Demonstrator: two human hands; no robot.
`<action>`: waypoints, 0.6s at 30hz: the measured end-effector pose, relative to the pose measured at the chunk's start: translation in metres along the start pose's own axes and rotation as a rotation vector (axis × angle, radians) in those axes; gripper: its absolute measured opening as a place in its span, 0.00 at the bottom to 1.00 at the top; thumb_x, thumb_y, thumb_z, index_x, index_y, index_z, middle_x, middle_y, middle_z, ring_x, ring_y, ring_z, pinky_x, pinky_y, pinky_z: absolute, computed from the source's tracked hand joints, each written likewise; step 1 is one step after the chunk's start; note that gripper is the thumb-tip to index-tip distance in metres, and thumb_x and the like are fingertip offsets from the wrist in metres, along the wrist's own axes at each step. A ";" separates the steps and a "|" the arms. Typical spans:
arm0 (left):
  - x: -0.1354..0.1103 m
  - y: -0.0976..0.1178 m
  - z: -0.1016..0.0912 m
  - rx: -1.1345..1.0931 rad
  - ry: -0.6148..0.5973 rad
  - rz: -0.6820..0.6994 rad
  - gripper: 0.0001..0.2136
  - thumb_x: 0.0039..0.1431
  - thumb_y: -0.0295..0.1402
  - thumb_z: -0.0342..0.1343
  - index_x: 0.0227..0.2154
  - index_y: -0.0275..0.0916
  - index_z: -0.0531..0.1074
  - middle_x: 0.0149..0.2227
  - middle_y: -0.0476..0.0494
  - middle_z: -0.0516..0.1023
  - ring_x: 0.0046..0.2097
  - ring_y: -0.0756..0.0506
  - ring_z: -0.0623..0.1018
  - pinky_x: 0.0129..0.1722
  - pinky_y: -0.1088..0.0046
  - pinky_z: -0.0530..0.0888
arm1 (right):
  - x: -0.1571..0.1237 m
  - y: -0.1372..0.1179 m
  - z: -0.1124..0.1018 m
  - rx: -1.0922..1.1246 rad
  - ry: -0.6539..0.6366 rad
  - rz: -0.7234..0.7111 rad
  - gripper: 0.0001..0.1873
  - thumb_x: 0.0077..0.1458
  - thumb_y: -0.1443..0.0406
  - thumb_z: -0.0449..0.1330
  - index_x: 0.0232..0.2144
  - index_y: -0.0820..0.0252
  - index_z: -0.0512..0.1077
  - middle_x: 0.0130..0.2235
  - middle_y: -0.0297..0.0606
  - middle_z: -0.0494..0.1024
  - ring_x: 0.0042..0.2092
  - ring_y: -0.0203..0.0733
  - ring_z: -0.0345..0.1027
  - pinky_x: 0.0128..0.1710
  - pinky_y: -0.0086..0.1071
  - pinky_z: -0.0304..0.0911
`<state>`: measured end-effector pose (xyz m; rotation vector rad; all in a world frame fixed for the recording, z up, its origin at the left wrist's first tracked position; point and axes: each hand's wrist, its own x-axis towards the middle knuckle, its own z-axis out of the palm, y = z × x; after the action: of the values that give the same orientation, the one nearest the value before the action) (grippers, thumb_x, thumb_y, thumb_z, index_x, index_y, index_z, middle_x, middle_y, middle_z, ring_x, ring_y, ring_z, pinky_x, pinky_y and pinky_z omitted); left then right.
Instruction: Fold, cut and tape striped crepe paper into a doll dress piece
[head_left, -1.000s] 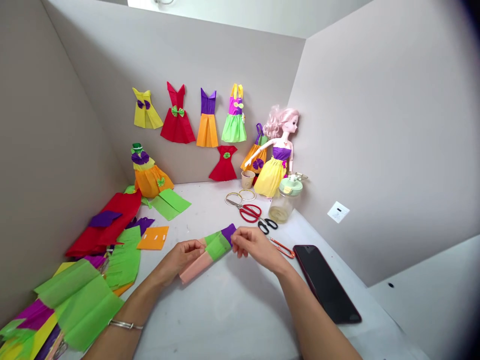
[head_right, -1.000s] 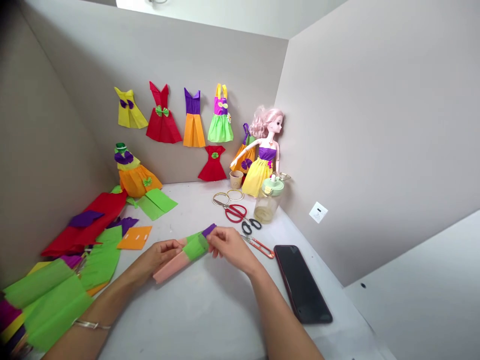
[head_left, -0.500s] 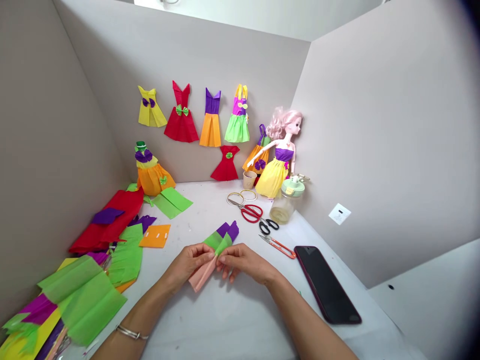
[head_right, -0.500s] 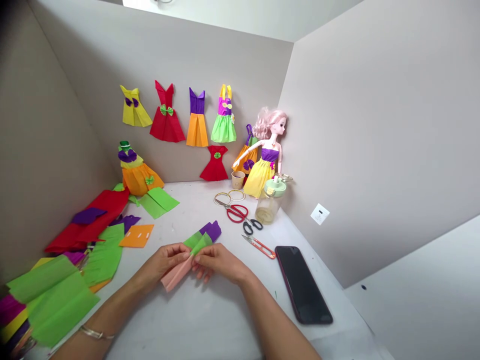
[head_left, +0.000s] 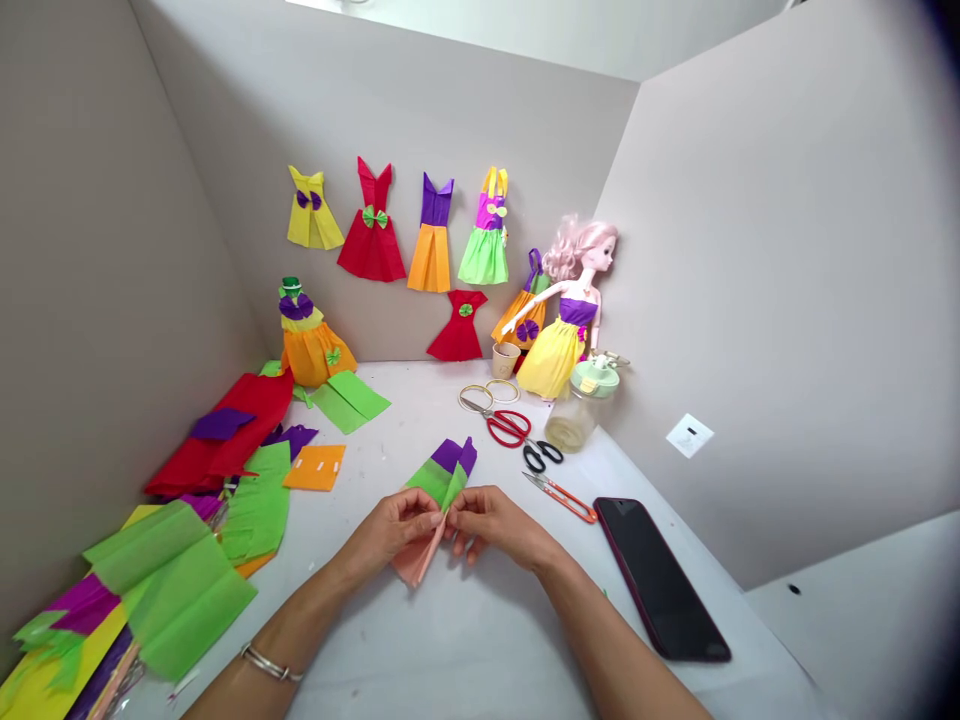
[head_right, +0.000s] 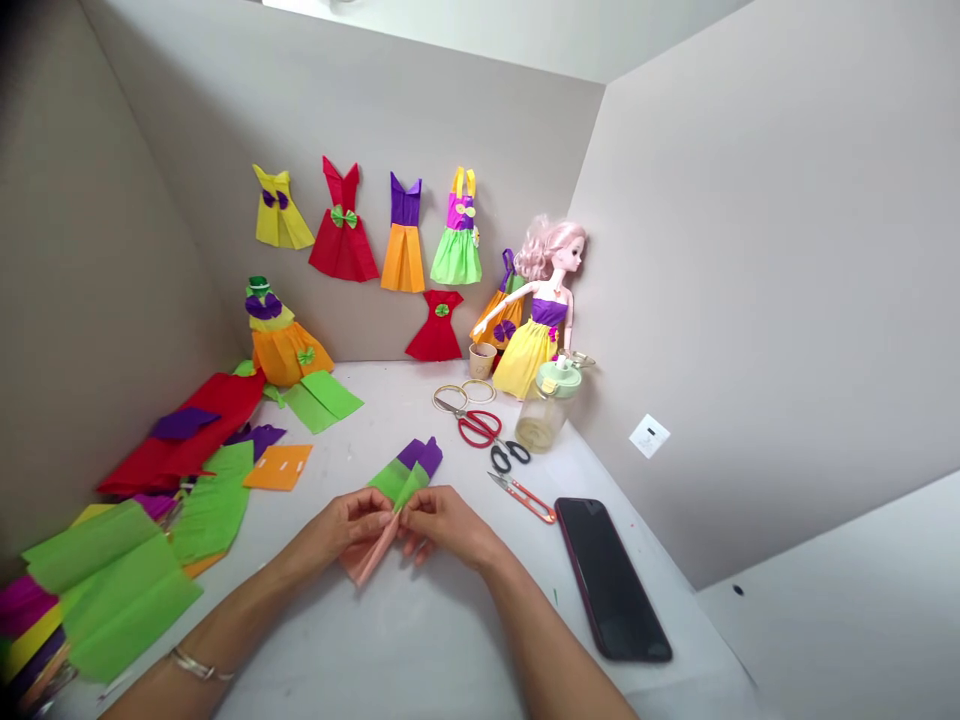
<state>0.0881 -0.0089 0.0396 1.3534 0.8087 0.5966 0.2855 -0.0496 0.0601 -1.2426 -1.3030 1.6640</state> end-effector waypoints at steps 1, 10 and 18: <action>0.000 0.000 0.000 0.005 0.001 0.000 0.16 0.51 0.46 0.64 0.30 0.37 0.72 0.30 0.49 0.73 0.33 0.48 0.69 0.37 0.73 0.64 | 0.000 0.000 0.000 -0.005 0.000 0.002 0.21 0.45 0.51 0.67 0.28 0.64 0.70 0.31 0.37 0.76 0.27 0.35 0.71 0.23 0.25 0.65; -0.001 -0.001 0.003 0.033 0.016 0.017 0.15 0.51 0.46 0.63 0.29 0.37 0.75 0.32 0.46 0.75 0.36 0.45 0.72 0.41 0.70 0.66 | -0.004 -0.007 0.003 -0.059 0.021 -0.016 0.21 0.50 0.49 0.64 0.28 0.63 0.69 0.29 0.35 0.74 0.27 0.35 0.70 0.23 0.26 0.64; 0.001 -0.003 0.002 0.030 0.040 0.028 0.14 0.51 0.44 0.63 0.29 0.37 0.75 0.31 0.47 0.74 0.34 0.46 0.71 0.38 0.71 0.66 | -0.003 -0.005 0.001 -0.054 0.015 -0.021 0.14 0.48 0.56 0.64 0.29 0.62 0.70 0.30 0.36 0.75 0.29 0.36 0.71 0.24 0.27 0.66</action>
<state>0.0903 -0.0095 0.0364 1.3857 0.8347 0.6378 0.2848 -0.0512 0.0653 -1.2661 -1.3551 1.6118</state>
